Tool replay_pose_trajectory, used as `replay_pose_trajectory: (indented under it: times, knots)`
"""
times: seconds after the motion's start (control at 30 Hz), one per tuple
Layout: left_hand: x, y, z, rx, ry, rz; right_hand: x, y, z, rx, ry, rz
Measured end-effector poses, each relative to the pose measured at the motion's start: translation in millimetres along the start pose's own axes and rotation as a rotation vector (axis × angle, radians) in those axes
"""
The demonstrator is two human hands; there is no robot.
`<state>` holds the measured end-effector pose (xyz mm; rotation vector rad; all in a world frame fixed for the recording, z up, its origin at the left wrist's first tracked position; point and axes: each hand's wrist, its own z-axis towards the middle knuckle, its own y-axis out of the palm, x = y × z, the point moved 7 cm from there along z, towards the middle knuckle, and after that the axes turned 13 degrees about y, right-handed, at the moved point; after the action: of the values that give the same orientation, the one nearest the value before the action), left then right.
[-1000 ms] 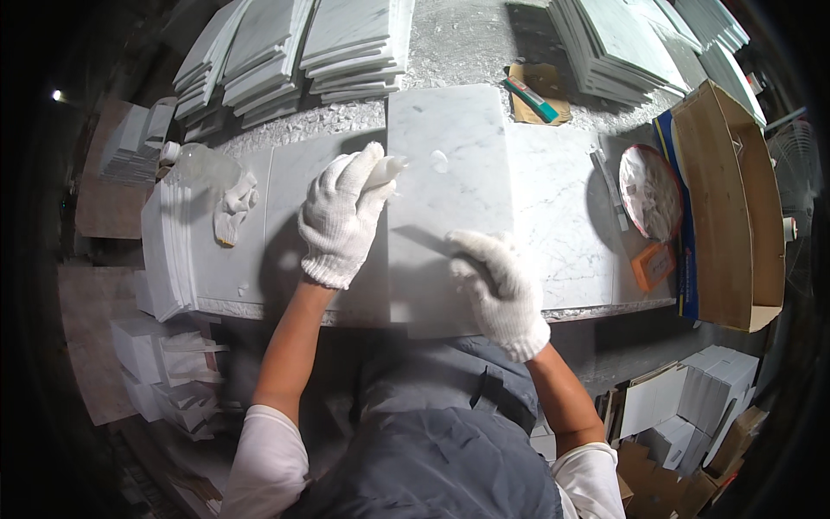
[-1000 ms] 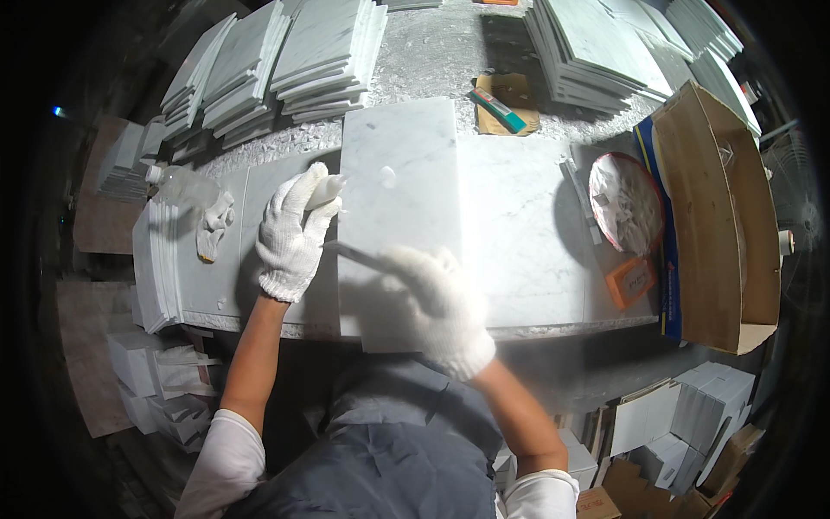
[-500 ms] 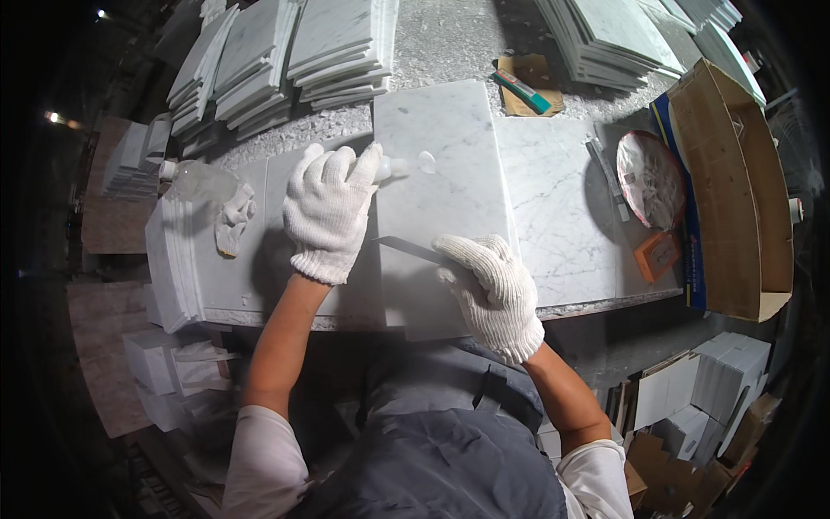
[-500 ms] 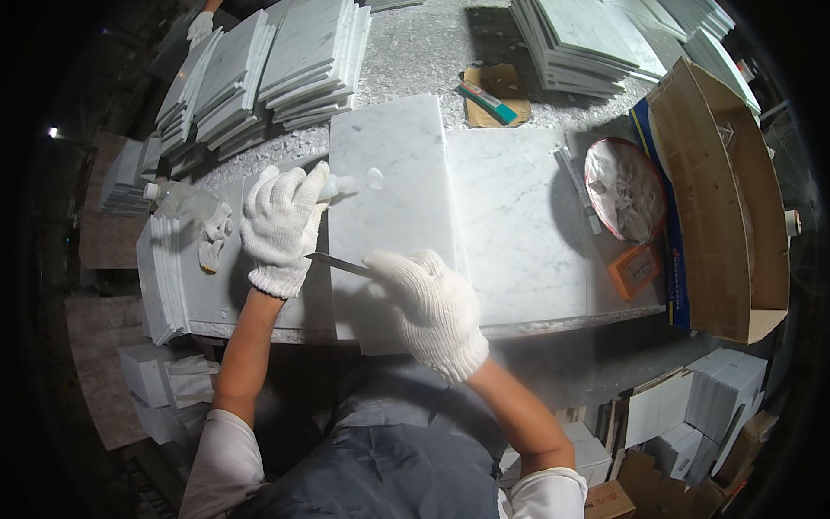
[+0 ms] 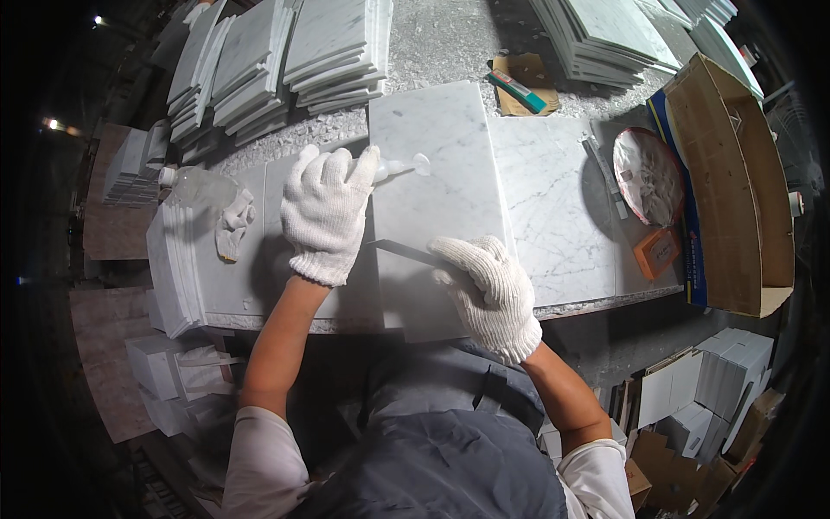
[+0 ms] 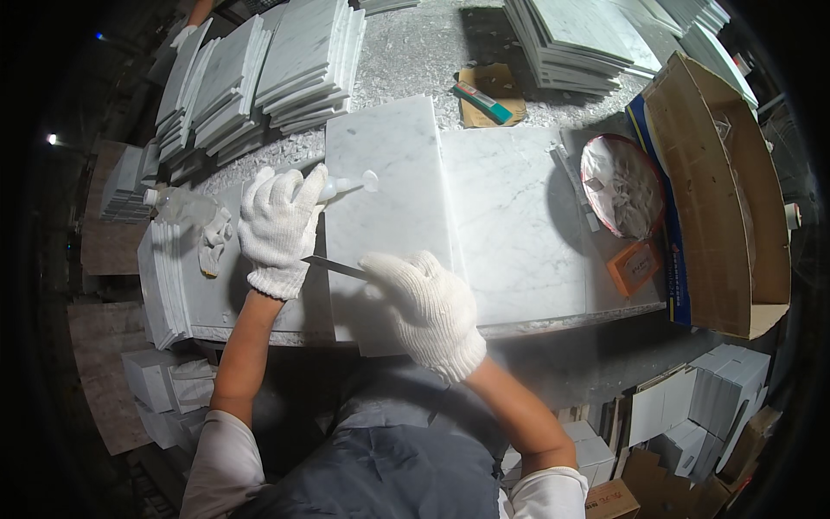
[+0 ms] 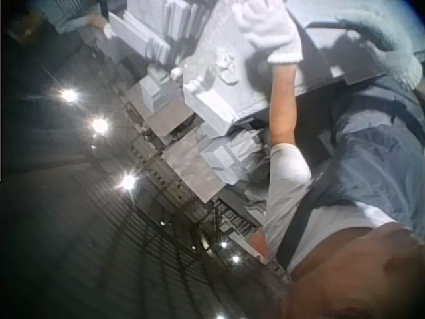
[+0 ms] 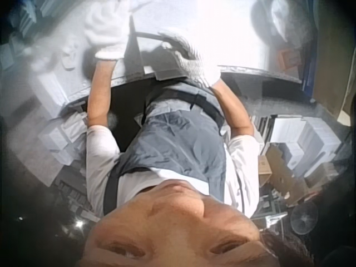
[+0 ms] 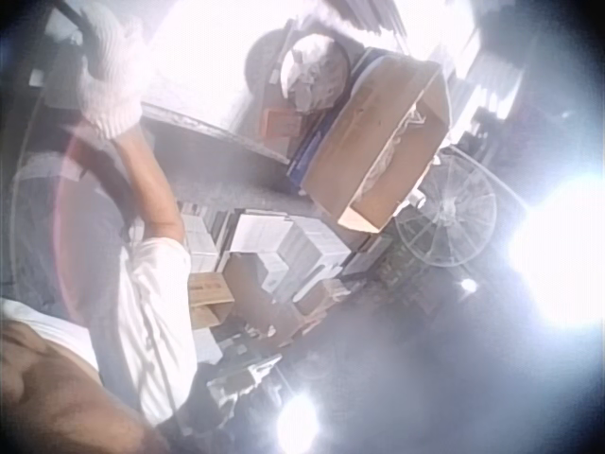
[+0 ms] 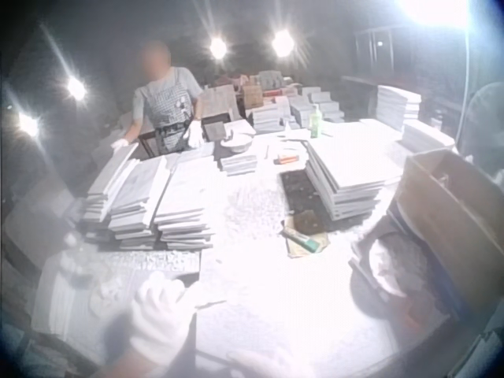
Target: The person wipes white rectangular tiles with a cloth and uses a small metal scraper to remove residue. They handle tiles one at a time, flip them, and place them into stacks on the workbench.
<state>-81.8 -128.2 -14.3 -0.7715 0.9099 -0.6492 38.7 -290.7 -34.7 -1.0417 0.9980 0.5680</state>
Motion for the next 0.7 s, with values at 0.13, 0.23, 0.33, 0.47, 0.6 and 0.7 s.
replay_pose_trajectory:
  times: [0.13,0.23,0.33,0.47,0.6,0.7]
  knots:
    - [0.0,1.6,0.1,-0.025,-0.004,0.016,2.4,1.2,-0.5,-0.007,0.025,-0.016]
    - [0.1,1.0,1.3,-0.028,-0.004,0.015,1.8,0.6,-0.5,0.003,0.013,-0.004]
    - [0.2,1.7,2.5,-0.04,-0.007,0.005,0.3,-0.1,-0.3,0.005,0.002,0.005]
    - [1.0,0.6,3.7,-0.034,-0.003,0.009,0.4,-1.2,-0.4,0.008,0.034,0.021]
    - [1.4,-0.6,5.6,-0.058,0.001,-0.005,-0.9,-1.6,0.0,0.018,0.02,0.027]
    - [0.9,-2.6,7.7,-0.062,0.002,0.0,-0.4,-1.2,0.5,0.019,0.02,0.024]
